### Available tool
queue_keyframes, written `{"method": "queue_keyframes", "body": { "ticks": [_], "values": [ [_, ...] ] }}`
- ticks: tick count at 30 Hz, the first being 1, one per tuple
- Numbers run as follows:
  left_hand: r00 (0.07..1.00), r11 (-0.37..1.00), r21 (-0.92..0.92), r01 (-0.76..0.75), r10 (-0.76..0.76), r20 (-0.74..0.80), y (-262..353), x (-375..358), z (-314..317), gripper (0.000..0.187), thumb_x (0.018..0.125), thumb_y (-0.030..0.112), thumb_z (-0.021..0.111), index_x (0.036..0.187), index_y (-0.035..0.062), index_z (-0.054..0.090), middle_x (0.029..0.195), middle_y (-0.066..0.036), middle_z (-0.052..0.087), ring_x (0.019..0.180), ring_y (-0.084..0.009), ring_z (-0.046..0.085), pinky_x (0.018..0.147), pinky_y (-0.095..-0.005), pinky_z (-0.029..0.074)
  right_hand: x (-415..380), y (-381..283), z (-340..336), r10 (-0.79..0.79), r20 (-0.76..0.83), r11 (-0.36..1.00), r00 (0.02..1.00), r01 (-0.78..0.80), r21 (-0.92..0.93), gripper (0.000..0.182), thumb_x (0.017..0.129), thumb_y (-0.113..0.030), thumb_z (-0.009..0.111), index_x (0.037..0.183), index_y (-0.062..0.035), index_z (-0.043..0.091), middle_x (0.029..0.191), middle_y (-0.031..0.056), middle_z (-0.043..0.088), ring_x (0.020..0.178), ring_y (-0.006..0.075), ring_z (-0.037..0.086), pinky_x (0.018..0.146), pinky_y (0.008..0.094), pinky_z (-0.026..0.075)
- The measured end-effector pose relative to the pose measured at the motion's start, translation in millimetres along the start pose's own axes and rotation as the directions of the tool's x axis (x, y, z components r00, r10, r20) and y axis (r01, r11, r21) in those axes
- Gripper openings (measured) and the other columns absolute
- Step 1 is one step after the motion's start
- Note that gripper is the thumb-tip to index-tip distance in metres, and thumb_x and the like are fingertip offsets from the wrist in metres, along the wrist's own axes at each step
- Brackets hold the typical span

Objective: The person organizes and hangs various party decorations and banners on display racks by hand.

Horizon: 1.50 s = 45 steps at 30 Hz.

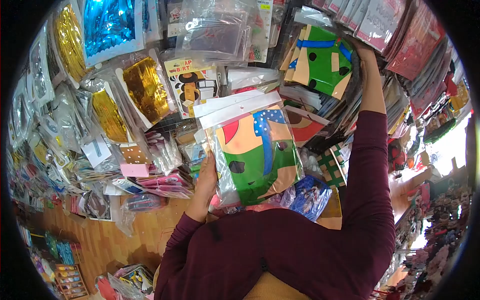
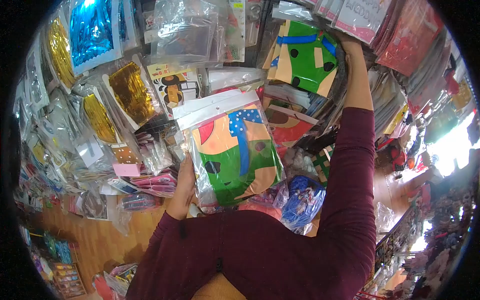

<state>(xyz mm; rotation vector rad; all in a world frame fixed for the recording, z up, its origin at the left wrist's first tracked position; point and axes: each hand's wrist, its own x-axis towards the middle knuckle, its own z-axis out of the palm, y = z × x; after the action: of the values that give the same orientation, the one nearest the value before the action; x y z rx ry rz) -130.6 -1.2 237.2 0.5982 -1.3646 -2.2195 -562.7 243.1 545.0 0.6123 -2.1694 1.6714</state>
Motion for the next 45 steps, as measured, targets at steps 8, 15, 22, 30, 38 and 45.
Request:
{"method": "queue_keyframes", "body": {
  "ticks": [8, 15, 22, 30, 38, 45],
  "values": [
    [0.995, 0.995, -0.015, 0.095, -0.096, -0.023, 16, -1, 16, 0.038, 0.091, 0.045, 0.041, 0.079, 0.011, 0.053, 0.058, 0.006, 0.037, 0.05, -0.0054, 0.029, 0.046, -0.0215, 0.023, 9, 13, 6, -0.302, -0.029, 0.953, 0.953, 0.302, 0.006, 0.039, 0.071, -0.018, 0.071, 0.101, 0.0017, 0.058, 0.098, 0.0096, 0.059, 0.081, 0.0178, 0.056, 0.072, 0.0299, 0.046],
    [1.0, 0.999, -0.034, 0.02, -0.02, 0.001, 7, 7, 23, 0.034, 0.092, 0.042, 0.041, 0.082, 0.0118, 0.054, 0.057, 0.008, 0.035, 0.049, -0.0035, 0.027, 0.044, -0.0208, 0.021, 22, 26, 4, -0.395, -0.028, 0.887, 0.918, 0.373, -0.273, 0.042, 0.068, -0.024, 0.073, 0.096, 0.004, 0.059, 0.093, 0.011, 0.061, 0.076, 0.0179, 0.055, 0.069, 0.0311, 0.047],
    [0.999, 0.999, 0.035, 0.032, -0.032, -0.012, 25, -4, 26, 0.034, 0.091, 0.043, 0.042, 0.068, 0.0178, 0.044, 0.053, 0.01, 0.029, 0.046, -0.0025, 0.024, 0.041, -0.0211, 0.018, -64, -2, -5, -0.191, -0.162, 0.731, 0.968, 0.03, -0.682, 0.059, 0.068, -0.056, 0.059, 0.094, -0.0036, 0.064, 0.099, 0.0195, 0.061, 0.095, 0.0358, 0.057, 0.081, 0.0412, 0.044],
    [0.991, 0.998, -0.055, -0.012, 0.019, 0.132, 6, 14, 22, 0.034, 0.093, 0.039, 0.04, 0.067, 0.016, 0.043, 0.054, 0.009, 0.029, 0.046, -0.0027, 0.025, 0.04, -0.0215, 0.02, -236, 6, 35, -0.012, 0.222, 0.974, 0.975, 0.061, -0.22, 0.013, 0.077, -0.011, 0.061, 0.084, 0.0, 0.063, 0.071, -0.0014, 0.058, 0.066, 0.0065, 0.05, 0.06, 0.0224, 0.042],
    [0.978, 0.994, 0.028, -0.103, 0.096, 0.186, 4, 11, 39, 0.032, 0.093, 0.037, 0.041, 0.071, 0.0146, 0.044, 0.055, 0.009, 0.03, 0.047, -0.0014, 0.025, 0.041, -0.0207, 0.02, -282, 27, 63, 0.049, 0.398, 0.997, 0.916, -0.066, 0.029, 0.015, 0.072, -0.006, 0.069, 0.07, -0.0022, 0.054, 0.06, -0.003, 0.05, 0.053, 0.0029, 0.042, 0.047, 0.0199, 0.032],
    [0.989, 0.998, -0.003, 0.067, -0.066, 0.135, 10, 0, 35, 0.03, 0.092, 0.039, 0.043, 0.079, 0.0132, 0.052, 0.059, 0.009, 0.042, 0.05, -0.0001, 0.036, 0.045, -0.0168, 0.028, -281, 10, 55, 0.028, 0.362, 0.995, 0.932, -0.06, 0.079, 0.008, 0.08, -0.004, 0.06, 0.085, -0.0011, 0.055, 0.071, -0.0009, 0.056, 0.064, 0.003, 0.048, 0.055, 0.0185, 0.037]
  ]
}}
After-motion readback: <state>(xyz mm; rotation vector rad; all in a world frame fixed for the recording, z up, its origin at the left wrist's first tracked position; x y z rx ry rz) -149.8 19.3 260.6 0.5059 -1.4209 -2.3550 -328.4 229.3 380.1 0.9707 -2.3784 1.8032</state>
